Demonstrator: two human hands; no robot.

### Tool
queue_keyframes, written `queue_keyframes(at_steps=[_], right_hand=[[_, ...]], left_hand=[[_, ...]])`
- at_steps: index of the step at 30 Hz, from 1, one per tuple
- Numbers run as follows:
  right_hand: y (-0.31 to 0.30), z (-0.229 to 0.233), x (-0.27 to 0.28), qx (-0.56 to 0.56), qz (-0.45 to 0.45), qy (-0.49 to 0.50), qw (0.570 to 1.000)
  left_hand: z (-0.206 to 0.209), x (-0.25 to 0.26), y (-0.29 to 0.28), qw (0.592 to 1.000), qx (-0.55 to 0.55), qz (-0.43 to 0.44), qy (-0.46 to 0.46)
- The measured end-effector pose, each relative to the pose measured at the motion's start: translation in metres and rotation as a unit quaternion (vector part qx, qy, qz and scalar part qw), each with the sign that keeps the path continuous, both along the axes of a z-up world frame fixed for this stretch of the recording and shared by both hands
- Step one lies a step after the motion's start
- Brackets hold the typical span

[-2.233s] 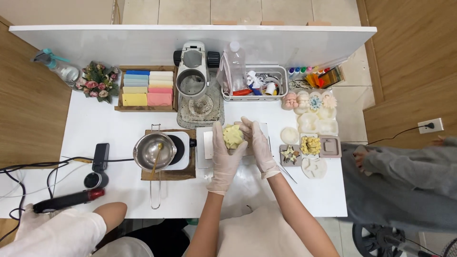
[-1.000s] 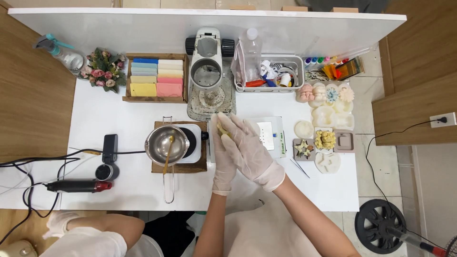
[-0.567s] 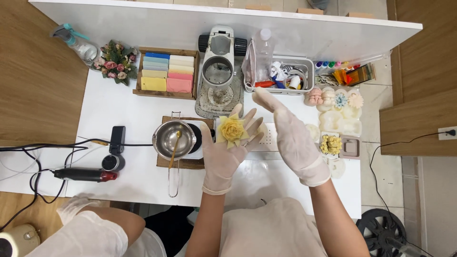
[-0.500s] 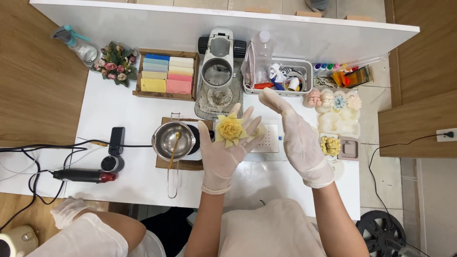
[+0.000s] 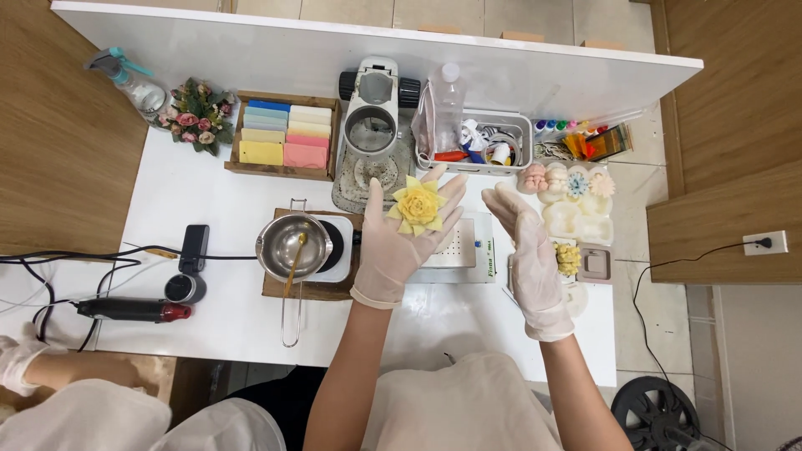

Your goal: Organizing various colored wax or soap rectangles in a wooden tray and inspecting a decorative wax flower.

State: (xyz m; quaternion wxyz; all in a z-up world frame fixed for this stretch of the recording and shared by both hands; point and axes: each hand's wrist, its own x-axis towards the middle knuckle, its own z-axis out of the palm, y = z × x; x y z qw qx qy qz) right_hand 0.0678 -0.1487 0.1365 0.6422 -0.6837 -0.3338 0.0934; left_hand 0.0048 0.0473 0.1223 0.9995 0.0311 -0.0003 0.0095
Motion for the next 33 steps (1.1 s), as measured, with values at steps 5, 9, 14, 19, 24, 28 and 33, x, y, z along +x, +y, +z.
queue_keyframes(at_steps=[5, 9, 14, 19, 24, 28, 33], right_hand=[[0.000, -0.016, -0.009, 0.050, -0.037, 0.113, 0.992], [-0.002, -0.026, -0.017, 0.041, -0.047, 0.110, 0.992], [0.000, -0.011, -0.023, -0.041, -0.071, 0.109, 0.991], [0.001, 0.002, -0.018, -0.144, -0.066, -0.088, 0.983], [0.004, 0.001, -0.016, -0.174, -0.064, -0.244, 0.952], [0.010, -0.003, -0.013, -0.175, -0.053, -0.234, 0.955], [0.019, 0.004, -0.015, -0.165, -0.040, -0.228, 0.959]], left_hand=[[-0.002, 0.003, -0.001, 1.000, -0.006, -0.014, 0.027], [-0.007, -0.003, -0.008, 0.999, -0.023, -0.016, 0.019], [-0.015, -0.007, -0.012, 0.998, -0.001, -0.042, -0.036], [-0.005, -0.014, -0.013, 0.997, -0.001, -0.048, 0.064], [-0.011, -0.018, -0.008, 0.996, 0.005, -0.049, 0.075], [-0.007, -0.023, -0.007, 0.996, -0.028, -0.056, 0.058], [-0.001, -0.026, -0.004, 0.995, 0.004, -0.054, 0.087]])
